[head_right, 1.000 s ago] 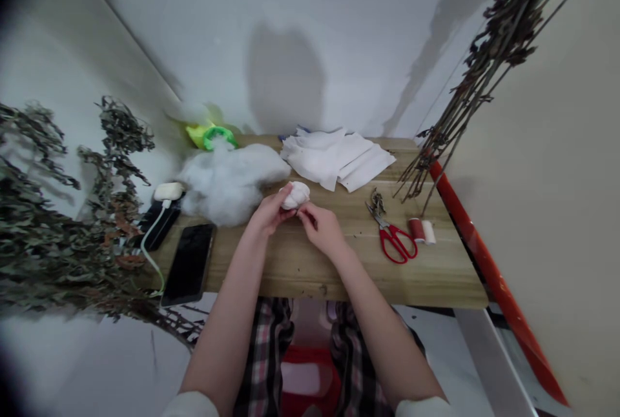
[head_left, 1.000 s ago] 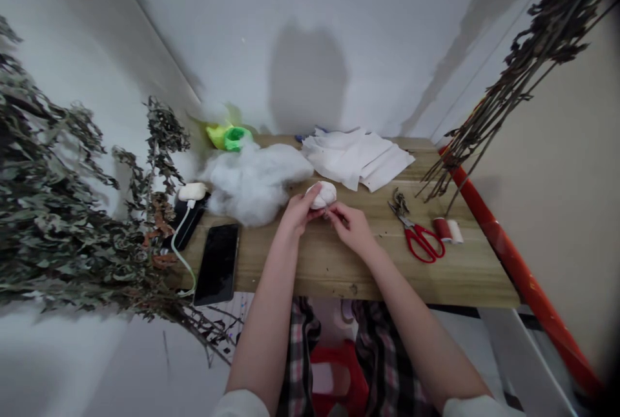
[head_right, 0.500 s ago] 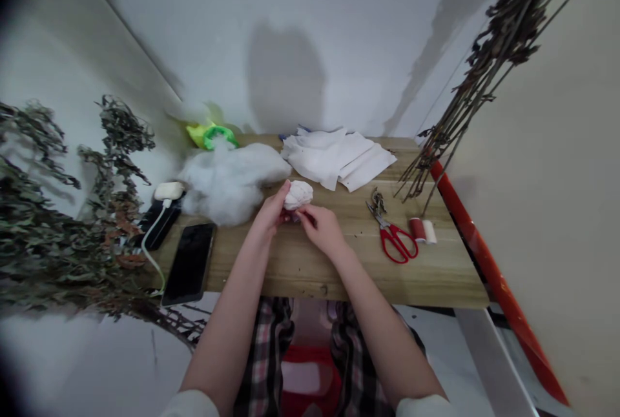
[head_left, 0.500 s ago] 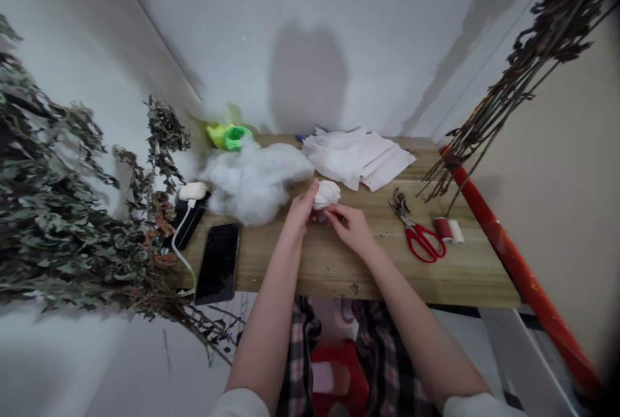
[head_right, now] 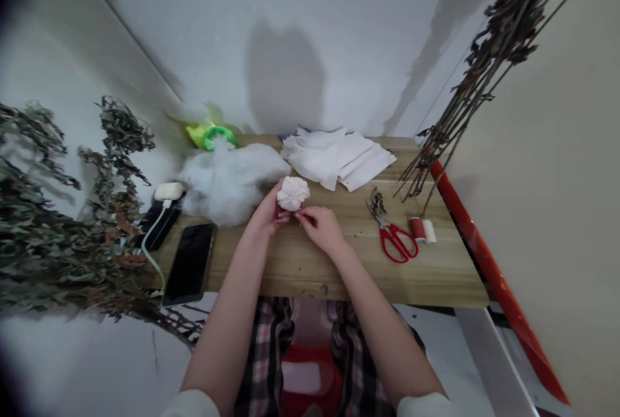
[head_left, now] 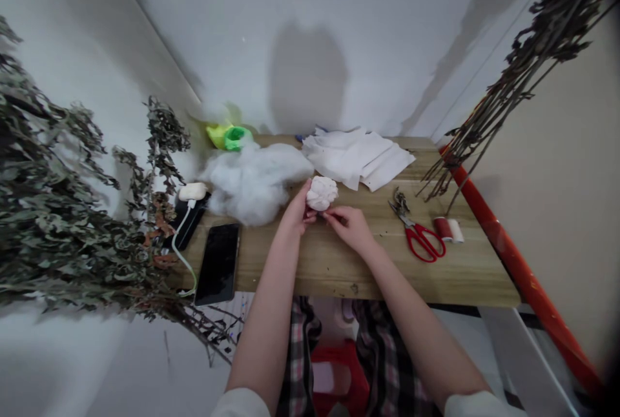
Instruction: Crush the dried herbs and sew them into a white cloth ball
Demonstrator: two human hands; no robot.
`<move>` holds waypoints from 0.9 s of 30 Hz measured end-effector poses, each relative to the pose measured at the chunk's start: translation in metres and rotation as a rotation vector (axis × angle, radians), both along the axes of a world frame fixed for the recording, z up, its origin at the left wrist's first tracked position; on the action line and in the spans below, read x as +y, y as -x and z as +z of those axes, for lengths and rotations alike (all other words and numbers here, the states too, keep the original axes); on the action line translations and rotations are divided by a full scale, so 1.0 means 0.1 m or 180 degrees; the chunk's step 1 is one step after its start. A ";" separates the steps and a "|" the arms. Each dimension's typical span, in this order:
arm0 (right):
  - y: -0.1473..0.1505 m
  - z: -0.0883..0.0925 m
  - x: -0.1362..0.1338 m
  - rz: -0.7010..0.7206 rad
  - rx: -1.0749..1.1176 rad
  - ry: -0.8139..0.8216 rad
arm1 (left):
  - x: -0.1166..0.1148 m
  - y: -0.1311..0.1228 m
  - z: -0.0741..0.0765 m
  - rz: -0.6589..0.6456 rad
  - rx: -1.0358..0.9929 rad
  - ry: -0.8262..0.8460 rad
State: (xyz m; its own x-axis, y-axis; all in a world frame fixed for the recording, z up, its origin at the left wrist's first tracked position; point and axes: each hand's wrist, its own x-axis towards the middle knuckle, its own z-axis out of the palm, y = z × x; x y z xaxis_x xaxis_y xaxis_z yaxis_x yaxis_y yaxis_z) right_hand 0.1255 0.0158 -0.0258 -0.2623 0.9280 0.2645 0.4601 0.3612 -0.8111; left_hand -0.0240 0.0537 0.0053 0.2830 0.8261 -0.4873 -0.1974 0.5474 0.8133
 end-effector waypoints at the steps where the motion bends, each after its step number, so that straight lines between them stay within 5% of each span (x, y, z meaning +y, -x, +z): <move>1: 0.00 0.00 0.00 -0.0003 -0.0033 0.0001 | -0.01 0.00 0.02 0.0030 -0.0200 0.0062; 8: -0.02 0.01 0.03 0.0001 -0.0076 0.0148 | -0.04 0.01 0.06 0.0172 -0.0737 0.0351; 27: -0.30 -0.04 0.28 0.0422 0.0974 0.1522 | -0.11 0.13 0.05 -0.0728 0.0257 -0.0099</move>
